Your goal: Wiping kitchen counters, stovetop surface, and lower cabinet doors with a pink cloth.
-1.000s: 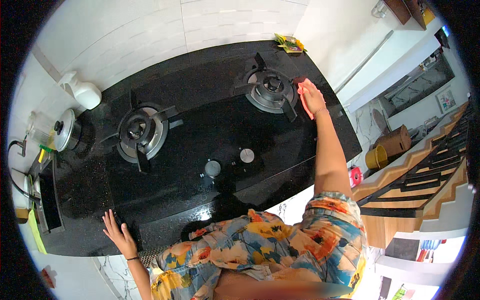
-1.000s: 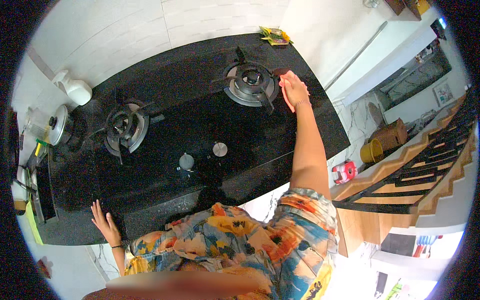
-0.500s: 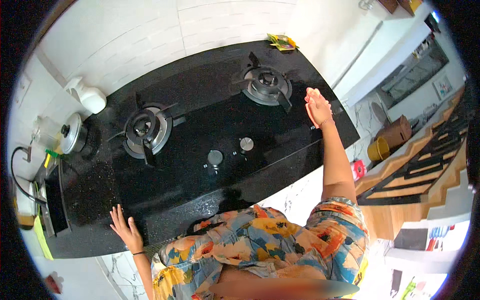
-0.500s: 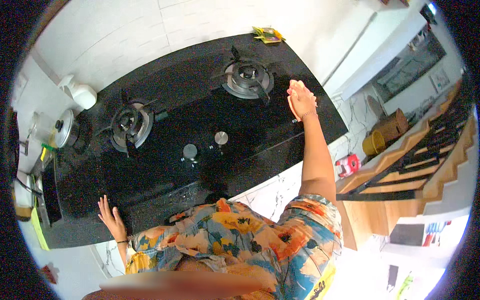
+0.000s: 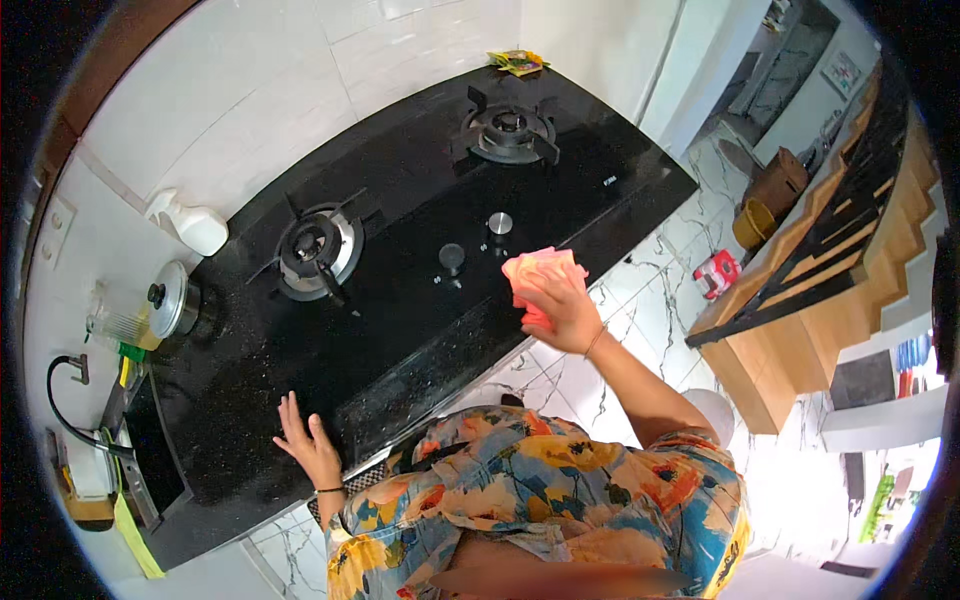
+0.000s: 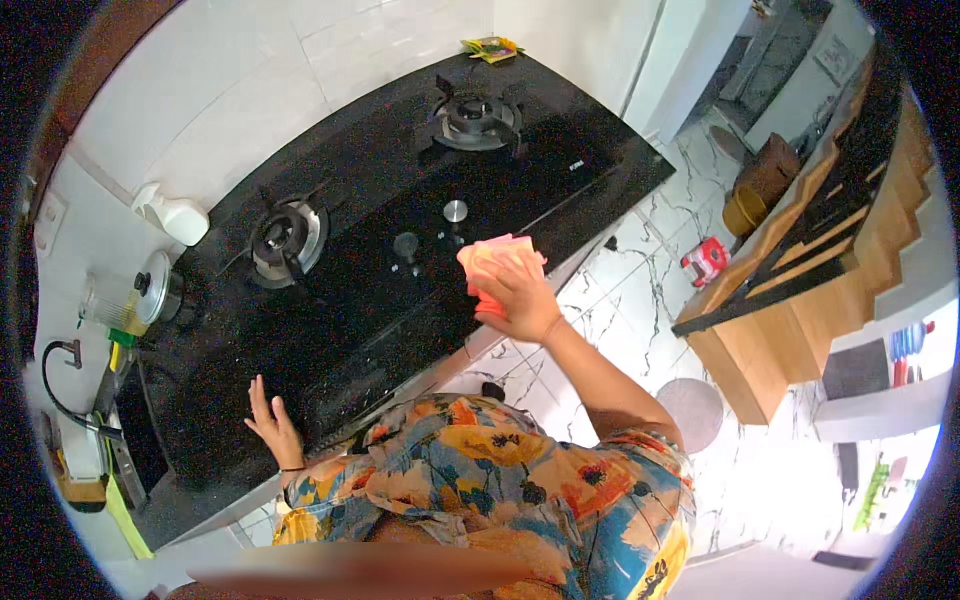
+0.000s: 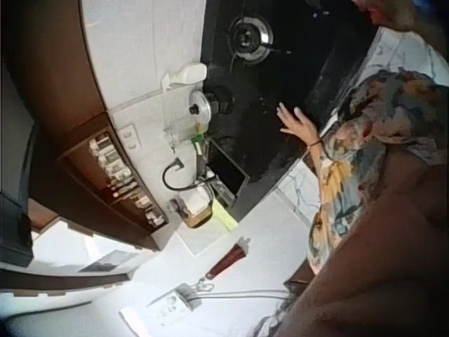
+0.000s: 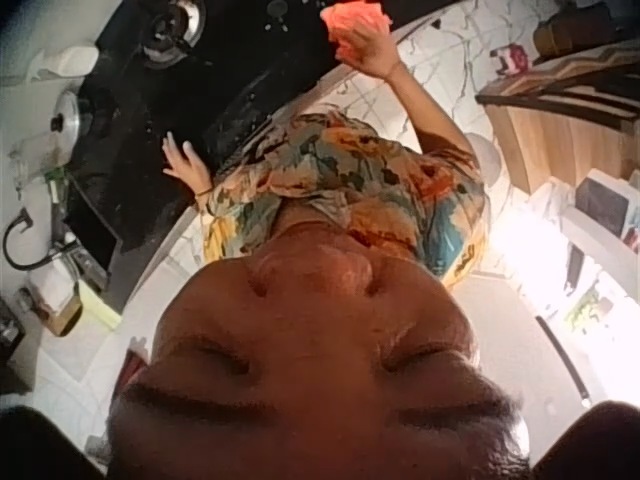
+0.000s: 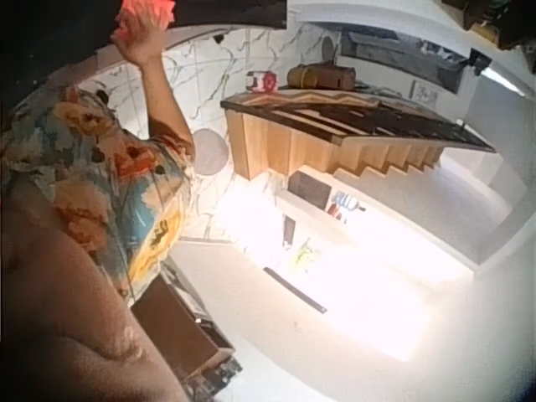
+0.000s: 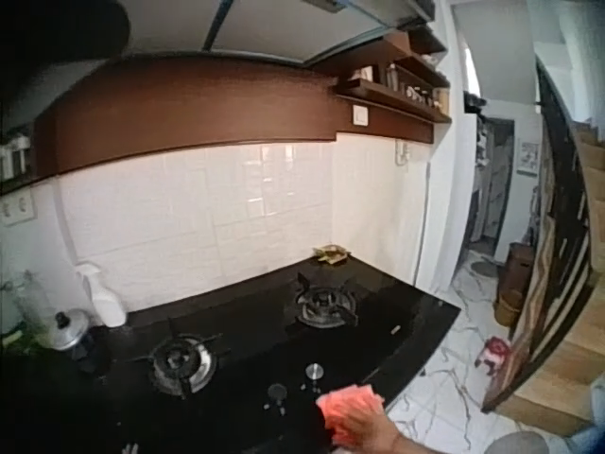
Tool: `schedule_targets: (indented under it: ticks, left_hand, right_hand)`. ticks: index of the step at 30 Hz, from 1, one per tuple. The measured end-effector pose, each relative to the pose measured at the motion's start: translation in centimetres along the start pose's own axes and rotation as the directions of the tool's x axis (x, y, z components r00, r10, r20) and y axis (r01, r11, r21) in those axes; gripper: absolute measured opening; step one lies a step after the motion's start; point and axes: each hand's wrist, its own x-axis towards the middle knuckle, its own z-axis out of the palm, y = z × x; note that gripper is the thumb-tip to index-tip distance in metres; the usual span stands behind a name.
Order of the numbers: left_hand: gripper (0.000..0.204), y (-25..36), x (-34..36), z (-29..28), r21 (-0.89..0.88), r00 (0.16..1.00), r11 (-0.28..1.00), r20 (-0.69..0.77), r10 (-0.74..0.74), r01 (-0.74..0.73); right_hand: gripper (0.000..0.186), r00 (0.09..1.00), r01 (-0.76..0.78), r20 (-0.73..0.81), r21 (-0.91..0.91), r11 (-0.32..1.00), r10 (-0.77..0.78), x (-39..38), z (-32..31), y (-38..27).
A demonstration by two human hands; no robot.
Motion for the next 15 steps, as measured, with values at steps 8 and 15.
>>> schedule_targets:
  ticks: [8,15]
  left_hand:
    - [0.045,0.0,0.7,0.0,-0.132,0.994,0.990,0.087,0.063,-0.051]
    - [0.044,-0.2,0.4,0.1,-0.151,0.994,0.987,0.083,0.068,-0.055]
  right_hand:
    - [0.036,0.695,-0.568,-0.632,-0.189,0.801,0.343,-3.3,1.1,7.5]
    - [0.023,0.906,-0.382,-0.007,0.420,0.823,0.424,-0.6,10.1,-14.1]
